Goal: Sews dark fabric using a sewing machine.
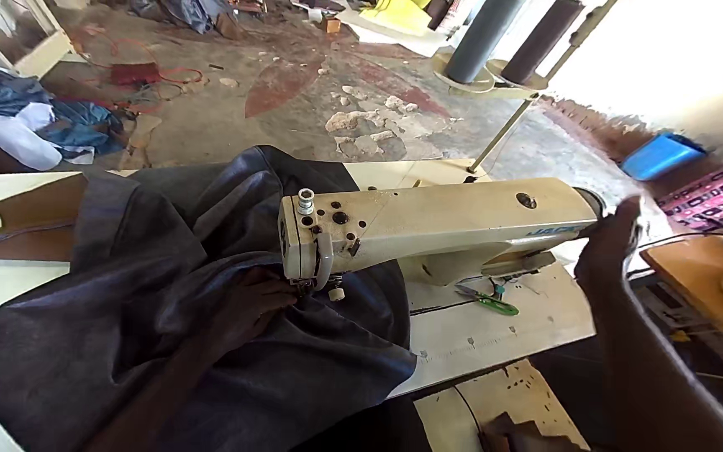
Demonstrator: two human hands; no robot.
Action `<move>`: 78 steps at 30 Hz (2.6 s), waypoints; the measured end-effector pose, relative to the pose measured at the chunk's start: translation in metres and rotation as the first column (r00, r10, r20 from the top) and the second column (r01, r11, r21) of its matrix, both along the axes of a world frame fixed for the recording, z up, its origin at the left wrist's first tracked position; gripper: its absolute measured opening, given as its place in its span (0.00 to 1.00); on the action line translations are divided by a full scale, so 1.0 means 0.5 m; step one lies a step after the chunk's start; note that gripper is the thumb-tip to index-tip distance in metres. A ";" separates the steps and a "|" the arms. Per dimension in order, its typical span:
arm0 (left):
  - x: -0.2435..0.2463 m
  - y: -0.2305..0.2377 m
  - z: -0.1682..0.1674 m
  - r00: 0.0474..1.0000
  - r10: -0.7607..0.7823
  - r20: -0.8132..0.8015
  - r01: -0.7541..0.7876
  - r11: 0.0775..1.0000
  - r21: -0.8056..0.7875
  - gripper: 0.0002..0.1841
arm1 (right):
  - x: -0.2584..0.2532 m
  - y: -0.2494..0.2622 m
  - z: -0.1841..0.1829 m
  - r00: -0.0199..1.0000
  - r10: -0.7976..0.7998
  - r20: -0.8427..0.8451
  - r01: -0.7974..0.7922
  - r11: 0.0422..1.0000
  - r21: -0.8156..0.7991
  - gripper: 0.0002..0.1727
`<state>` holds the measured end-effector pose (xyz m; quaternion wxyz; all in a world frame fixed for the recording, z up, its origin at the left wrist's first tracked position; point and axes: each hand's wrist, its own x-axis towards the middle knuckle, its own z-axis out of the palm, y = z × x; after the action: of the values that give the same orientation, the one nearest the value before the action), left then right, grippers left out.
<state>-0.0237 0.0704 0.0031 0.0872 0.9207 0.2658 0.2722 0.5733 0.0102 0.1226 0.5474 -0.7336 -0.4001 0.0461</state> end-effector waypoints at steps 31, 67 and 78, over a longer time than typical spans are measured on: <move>-0.218 -0.061 0.002 0.935 0.347 -0.072 -0.353 0.930 -0.101 0.30 | -0.668 -0.225 -0.204 0.516 0.756 0.402 -0.446 0.638 -0.627 0.46; 0.130 -0.158 0.033 0.921 0.378 -0.098 -0.389 0.911 -0.141 0.14 | -0.609 -0.167 -0.091 -0.243 0.421 -0.874 -0.366 0.795 0.485 0.13; 0.070 -0.118 0.066 0.961 0.273 -0.039 -0.245 0.778 -0.578 0.20 | -0.728 -0.205 -0.129 0.320 0.230 -0.919 -0.456 0.888 0.063 0.18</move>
<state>0.0113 0.0116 0.0363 0.3300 0.7986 0.4576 0.2095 0.2093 -0.0923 0.0579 0.5718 -0.5379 -0.1764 0.5937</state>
